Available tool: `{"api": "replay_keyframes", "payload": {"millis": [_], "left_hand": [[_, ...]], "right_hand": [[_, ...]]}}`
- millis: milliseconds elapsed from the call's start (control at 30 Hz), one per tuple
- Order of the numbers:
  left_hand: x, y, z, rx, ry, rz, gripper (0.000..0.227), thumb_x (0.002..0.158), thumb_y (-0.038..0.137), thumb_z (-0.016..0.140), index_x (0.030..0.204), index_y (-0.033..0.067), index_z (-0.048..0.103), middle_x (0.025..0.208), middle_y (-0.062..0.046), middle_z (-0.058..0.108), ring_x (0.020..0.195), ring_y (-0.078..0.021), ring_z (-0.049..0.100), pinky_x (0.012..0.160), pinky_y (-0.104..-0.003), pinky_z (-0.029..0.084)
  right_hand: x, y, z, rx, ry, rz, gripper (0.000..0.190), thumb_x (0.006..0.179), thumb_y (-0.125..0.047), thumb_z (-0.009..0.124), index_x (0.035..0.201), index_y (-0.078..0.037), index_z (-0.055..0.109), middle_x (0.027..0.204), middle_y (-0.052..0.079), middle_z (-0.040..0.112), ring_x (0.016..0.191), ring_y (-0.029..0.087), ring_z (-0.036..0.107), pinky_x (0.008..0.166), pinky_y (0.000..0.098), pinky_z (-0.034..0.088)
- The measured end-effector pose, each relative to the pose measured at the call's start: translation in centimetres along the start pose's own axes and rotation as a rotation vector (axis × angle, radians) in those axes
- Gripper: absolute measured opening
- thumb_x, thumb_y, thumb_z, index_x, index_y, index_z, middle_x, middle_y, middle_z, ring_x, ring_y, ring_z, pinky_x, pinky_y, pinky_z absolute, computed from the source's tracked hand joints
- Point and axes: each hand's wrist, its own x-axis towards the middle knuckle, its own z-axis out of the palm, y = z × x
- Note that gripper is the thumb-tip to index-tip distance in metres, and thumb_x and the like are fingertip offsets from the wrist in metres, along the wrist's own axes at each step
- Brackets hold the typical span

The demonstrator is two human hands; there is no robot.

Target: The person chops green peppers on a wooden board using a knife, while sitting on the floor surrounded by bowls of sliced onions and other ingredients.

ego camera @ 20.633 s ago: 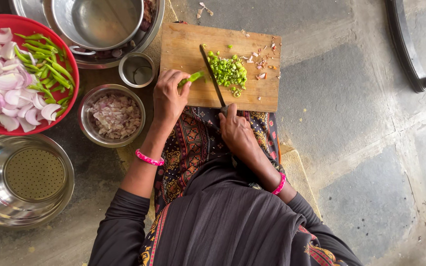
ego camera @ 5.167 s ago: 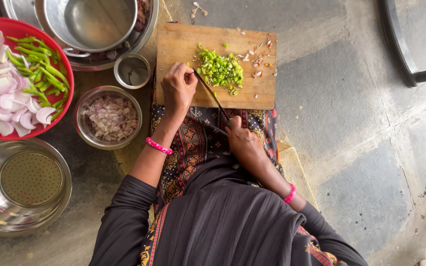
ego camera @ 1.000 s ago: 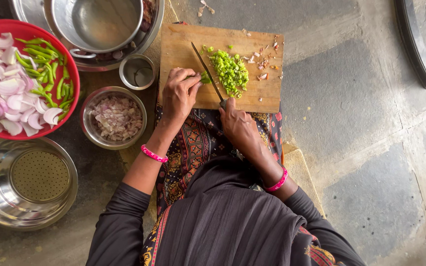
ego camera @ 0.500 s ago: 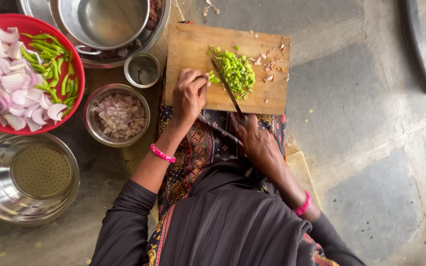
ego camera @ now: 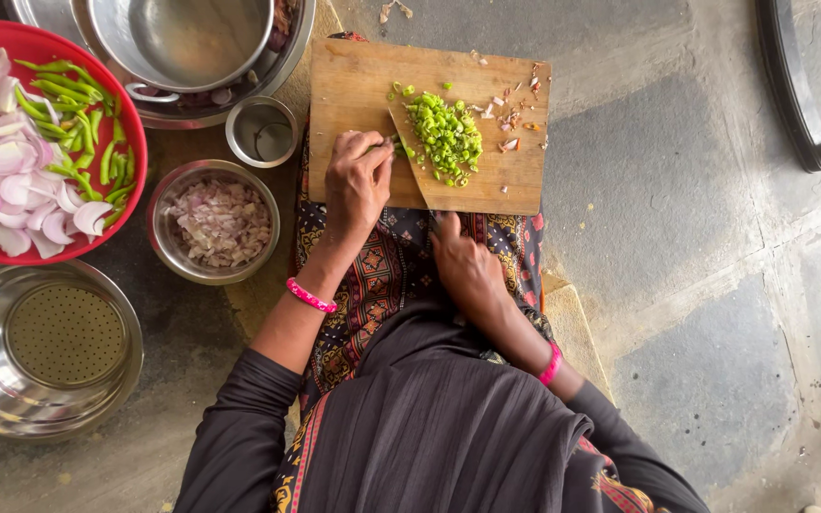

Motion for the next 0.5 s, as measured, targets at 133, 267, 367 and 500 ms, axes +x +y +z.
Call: {"api": "replay_keyframes", "payload": {"millis": [133,267,367,500], "left_hand": [[0.0,-0.1,0.2,-0.029,0.018,-0.016,0.010,0.089,-0.001,0.077,0.098,-0.0021,0.078,0.103,-0.011,0.072,0.101,-0.0279,0.064,0.088,-0.038,0.055],[-0.3,-0.2,0.0,-0.045,0.019,-0.005,0.009,0.088,-0.003,0.078,0.097,-0.0033,0.077,0.103,-0.011,0.072,0.100,-0.0278,0.064,0.087,-0.038,0.055],[-0.4,-0.1,0.0,-0.035,0.032,-0.006,0.008,0.088,-0.004,0.078,0.096,-0.0038,0.077,0.104,-0.012,0.072,0.099,-0.0279,0.064,0.085,-0.039,0.054],[-0.3,0.3,-0.4,-0.043,0.026,-0.007,0.009,0.085,-0.003,0.078,0.094,-0.0044,0.076,0.102,-0.012,0.072,0.100,-0.0297,0.065,0.087,-0.040,0.055]], "right_hand": [[-2.5,0.9,-1.8,0.056,-0.053,0.062,0.031,0.107,-0.033,0.050,0.109,-0.004,0.041,0.061,0.021,0.065,0.053,0.044,0.067,0.042,0.0548,0.052],[-1.9,1.5,-3.4,0.161,-0.061,0.048,0.029,0.108,-0.031,0.048,0.111,-0.003,0.041,0.060,0.023,0.064,0.052,0.043,0.066,0.043,0.0555,0.050],[0.4,0.5,-2.6,0.012,0.130,-0.143,0.030,0.109,-0.031,0.051,0.105,-0.002,0.043,0.060,0.022,0.063,0.053,0.043,0.065,0.044,0.0540,0.049],[2.3,-0.8,-2.0,0.045,0.163,-0.192,0.027,0.109,-0.028,0.050,0.107,-0.001,0.044,0.060,0.021,0.063,0.052,0.042,0.065,0.043,0.0531,0.050]]}}
